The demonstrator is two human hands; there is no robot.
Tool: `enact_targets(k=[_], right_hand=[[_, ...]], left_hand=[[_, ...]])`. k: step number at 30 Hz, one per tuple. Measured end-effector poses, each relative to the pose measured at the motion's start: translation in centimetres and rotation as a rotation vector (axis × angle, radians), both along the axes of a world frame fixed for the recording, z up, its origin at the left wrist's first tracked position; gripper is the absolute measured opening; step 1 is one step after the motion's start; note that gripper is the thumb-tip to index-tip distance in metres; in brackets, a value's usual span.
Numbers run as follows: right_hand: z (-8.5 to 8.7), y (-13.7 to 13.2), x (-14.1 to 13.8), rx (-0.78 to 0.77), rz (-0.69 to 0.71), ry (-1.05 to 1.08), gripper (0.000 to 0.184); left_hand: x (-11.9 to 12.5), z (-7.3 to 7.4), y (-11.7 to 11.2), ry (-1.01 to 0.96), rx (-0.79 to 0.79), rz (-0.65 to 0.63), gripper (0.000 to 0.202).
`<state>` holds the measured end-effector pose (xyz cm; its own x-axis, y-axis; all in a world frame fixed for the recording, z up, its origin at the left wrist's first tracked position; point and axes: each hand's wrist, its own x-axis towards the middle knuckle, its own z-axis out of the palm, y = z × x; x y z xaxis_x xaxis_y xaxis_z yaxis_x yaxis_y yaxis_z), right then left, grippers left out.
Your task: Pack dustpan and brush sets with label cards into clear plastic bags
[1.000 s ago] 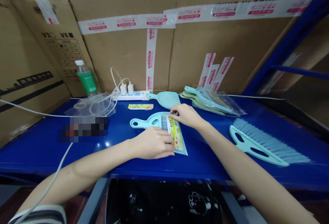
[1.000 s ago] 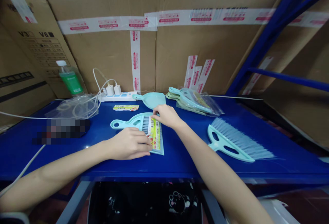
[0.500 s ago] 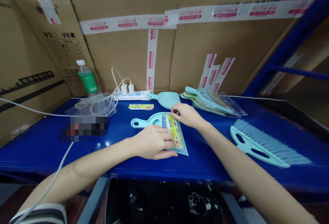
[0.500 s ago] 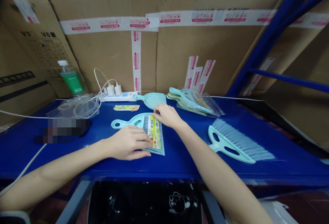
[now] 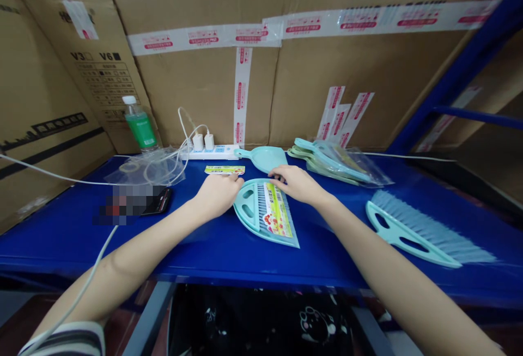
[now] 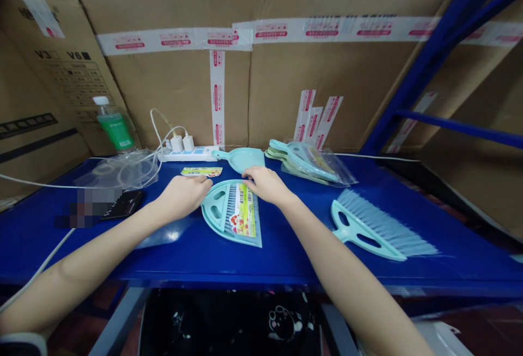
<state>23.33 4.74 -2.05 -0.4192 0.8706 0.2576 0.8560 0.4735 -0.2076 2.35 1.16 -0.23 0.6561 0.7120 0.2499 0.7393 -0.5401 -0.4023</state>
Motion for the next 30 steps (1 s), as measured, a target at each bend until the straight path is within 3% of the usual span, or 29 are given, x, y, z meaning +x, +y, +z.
enact_targets(k=[11,19,30], right_hand=[[-0.4,0.4,0.2,-0.006,0.043,0.002,0.021],[-0.2,0.2,0.0,-0.022,0.044,0.002,0.022],[0.4,-0.2,-0.4,-0.047,0.002,-0.045,0.025]], left_hand=[[-1.7,1.8,1.2,0.101,-0.273,0.428,0.030],[-3.4,2.7,2.0,-0.019,-0.176,0.764,0.034],[-3.9,2.5,2.4,0.044,-0.292,0.754,0.038]])
